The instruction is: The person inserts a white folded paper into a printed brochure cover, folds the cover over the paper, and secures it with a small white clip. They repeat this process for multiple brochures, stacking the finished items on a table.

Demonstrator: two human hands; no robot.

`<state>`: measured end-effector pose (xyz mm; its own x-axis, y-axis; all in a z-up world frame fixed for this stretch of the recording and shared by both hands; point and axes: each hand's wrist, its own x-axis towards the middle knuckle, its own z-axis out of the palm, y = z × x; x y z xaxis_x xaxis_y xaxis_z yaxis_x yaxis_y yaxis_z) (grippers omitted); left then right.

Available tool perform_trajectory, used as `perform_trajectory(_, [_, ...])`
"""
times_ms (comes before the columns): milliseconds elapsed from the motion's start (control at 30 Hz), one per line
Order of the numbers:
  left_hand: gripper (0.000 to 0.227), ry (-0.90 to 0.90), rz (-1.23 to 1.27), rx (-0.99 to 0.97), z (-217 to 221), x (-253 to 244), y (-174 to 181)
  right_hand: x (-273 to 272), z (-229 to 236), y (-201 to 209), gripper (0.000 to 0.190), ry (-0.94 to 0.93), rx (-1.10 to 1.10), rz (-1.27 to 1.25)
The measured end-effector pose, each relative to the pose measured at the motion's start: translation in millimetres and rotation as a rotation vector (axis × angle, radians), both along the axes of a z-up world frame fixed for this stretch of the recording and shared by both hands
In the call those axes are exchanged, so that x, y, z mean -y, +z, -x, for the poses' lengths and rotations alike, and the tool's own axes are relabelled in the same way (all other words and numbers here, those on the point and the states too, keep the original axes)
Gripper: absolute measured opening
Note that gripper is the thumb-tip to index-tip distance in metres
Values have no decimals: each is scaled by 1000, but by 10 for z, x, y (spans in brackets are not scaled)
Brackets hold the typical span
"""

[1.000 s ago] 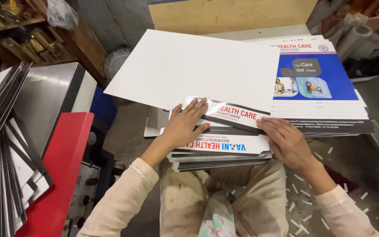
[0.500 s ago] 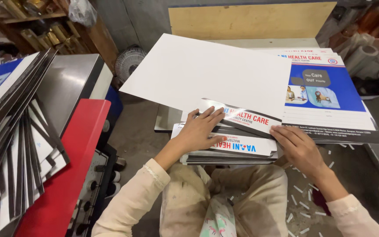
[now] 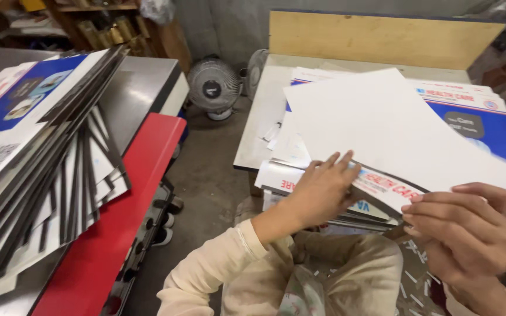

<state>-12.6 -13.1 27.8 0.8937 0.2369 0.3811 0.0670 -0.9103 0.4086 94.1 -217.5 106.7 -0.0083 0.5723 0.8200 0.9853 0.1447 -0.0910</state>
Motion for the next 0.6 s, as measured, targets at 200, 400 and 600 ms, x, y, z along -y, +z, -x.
perform_trajectory(200, [52, -3, 547, 443, 247, -121, 275, -563, 538, 354, 33, -91, 496, -111])
perform_trajectory(400, [55, 325, 1213, 1037, 755, -519, -284, -1655, 921, -124, 65, -185, 425, 214])
perform_trajectory(600, [59, 1036, 403, 1047, 1751, -497, -418, -2793, 1439, -35, 47, 376, 448, -143])
